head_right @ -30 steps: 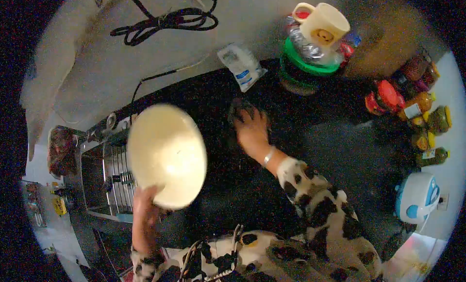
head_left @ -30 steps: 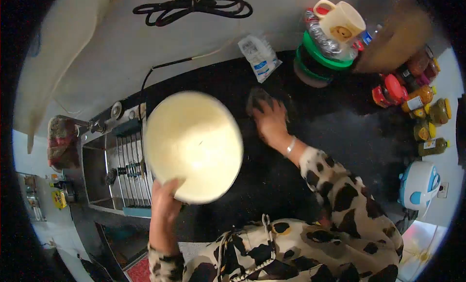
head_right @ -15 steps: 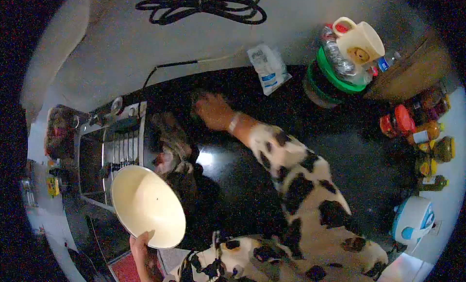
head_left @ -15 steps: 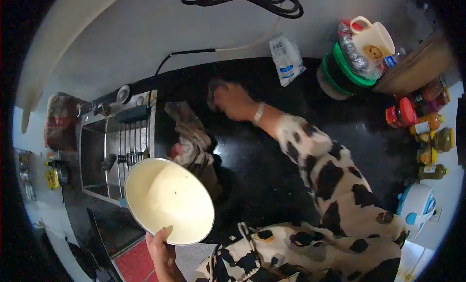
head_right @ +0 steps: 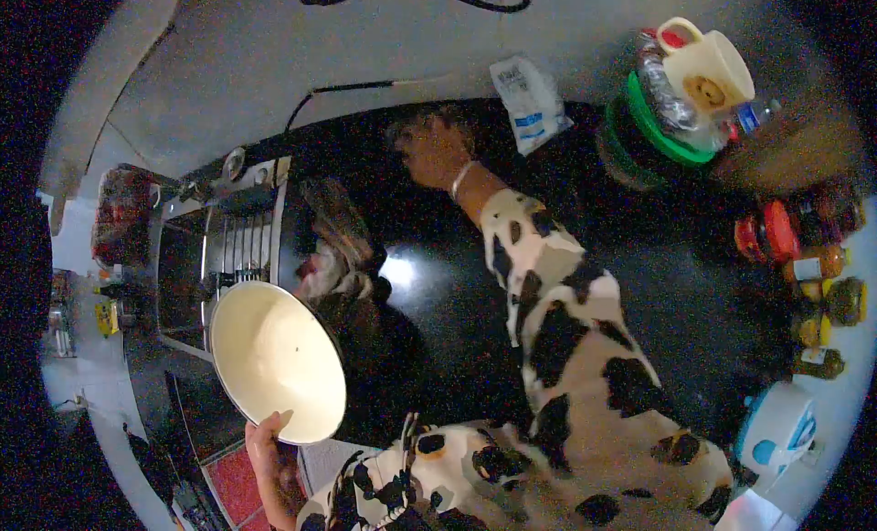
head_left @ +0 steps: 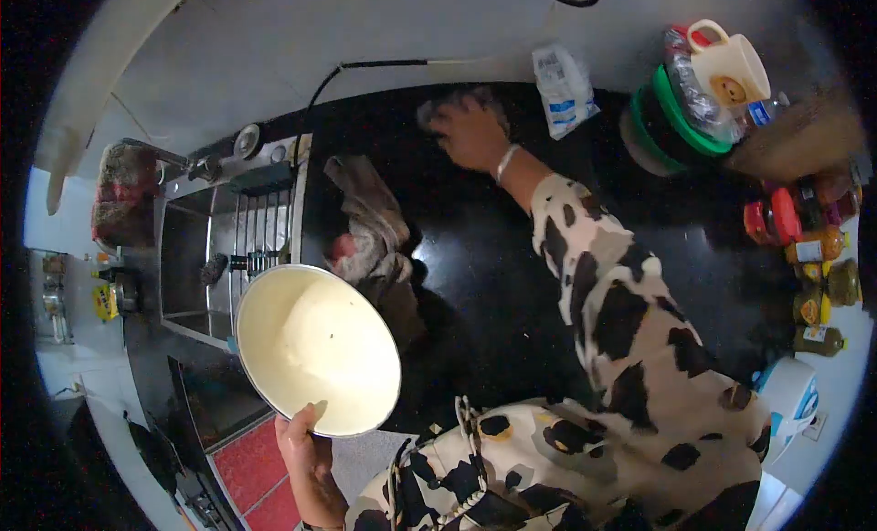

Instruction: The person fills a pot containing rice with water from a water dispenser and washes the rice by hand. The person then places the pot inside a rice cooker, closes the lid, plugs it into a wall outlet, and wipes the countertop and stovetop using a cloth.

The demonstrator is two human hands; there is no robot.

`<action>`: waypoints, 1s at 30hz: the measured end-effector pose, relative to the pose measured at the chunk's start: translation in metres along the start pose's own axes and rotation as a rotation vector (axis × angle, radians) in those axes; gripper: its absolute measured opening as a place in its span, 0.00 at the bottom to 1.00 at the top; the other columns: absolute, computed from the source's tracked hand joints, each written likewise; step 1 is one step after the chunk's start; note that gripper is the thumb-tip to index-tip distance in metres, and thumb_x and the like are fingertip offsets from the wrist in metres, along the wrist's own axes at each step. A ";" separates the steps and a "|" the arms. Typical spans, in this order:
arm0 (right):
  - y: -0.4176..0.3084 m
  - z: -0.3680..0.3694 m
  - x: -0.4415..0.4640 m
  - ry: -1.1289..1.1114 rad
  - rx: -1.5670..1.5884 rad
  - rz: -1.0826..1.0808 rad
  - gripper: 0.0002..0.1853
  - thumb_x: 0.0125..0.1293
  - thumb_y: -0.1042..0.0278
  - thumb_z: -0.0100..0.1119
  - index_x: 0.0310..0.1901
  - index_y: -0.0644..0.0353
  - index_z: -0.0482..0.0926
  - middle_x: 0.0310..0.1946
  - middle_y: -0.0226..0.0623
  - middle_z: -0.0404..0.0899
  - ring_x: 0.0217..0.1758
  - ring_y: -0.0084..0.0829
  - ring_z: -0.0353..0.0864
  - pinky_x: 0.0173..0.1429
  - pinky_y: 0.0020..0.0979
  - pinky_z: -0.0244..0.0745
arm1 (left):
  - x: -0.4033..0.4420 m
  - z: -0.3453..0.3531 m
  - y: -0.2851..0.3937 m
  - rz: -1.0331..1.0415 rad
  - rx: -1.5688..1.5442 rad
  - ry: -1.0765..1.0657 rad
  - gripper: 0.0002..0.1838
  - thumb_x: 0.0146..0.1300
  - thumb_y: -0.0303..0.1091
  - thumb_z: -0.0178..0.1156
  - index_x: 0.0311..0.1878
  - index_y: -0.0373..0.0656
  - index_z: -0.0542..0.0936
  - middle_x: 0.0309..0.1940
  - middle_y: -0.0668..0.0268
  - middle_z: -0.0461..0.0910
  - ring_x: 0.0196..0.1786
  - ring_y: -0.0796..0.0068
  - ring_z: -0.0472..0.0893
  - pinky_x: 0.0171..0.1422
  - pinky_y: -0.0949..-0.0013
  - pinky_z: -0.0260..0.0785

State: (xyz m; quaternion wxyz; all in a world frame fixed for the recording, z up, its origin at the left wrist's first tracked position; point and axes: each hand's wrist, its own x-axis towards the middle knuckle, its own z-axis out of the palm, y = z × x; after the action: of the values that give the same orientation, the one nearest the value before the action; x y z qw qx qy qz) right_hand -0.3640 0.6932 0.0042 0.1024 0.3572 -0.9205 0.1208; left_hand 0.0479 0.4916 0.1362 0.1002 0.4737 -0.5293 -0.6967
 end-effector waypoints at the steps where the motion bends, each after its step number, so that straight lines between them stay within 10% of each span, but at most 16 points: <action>1: -0.006 -0.004 -0.019 -0.014 0.028 -0.116 0.17 0.57 0.63 0.57 0.50 0.43 0.78 0.58 0.34 0.70 0.64 0.48 0.62 0.63 0.59 0.58 | 0.003 0.000 -0.002 0.008 -0.029 -0.008 0.25 0.52 0.21 0.53 0.57 0.30 0.67 0.47 0.53 0.76 0.47 0.60 0.78 0.53 0.62 0.72; 10: -0.083 -0.106 -0.323 -0.335 0.375 -0.469 0.15 0.53 0.65 0.58 0.45 0.40 0.78 0.59 0.28 0.68 0.64 0.42 0.62 0.59 0.54 0.58 | 0.003 0.020 -0.001 -0.015 -0.087 -0.144 0.26 0.54 0.21 0.50 0.59 0.31 0.65 0.51 0.51 0.74 0.50 0.57 0.78 0.56 0.58 0.73; 22: 0.092 -0.062 -0.161 0.116 -0.203 0.478 0.18 0.57 0.64 0.57 0.51 0.43 0.78 0.56 0.33 0.71 0.59 0.46 0.66 0.57 0.55 0.64 | -0.018 0.077 -0.009 -0.065 0.014 -0.358 0.25 0.55 0.21 0.51 0.59 0.30 0.65 0.51 0.51 0.74 0.51 0.57 0.78 0.56 0.59 0.73; 30: 0.111 -0.137 -0.320 0.121 -0.341 0.875 0.19 0.54 0.64 0.61 0.50 0.45 0.77 0.53 0.32 0.74 0.55 0.41 0.69 0.51 0.47 0.70 | 0.001 0.123 -0.016 -0.121 0.121 -0.472 0.21 0.58 0.20 0.51 0.57 0.30 0.68 0.52 0.52 0.75 0.52 0.57 0.78 0.58 0.57 0.70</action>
State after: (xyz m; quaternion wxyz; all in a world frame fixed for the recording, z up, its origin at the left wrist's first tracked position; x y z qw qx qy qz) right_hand -0.1944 1.0158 0.0298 0.1527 -0.0939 -0.9836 0.0203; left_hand -0.0411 0.5765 0.1215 -0.0969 0.3341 -0.5495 -0.7597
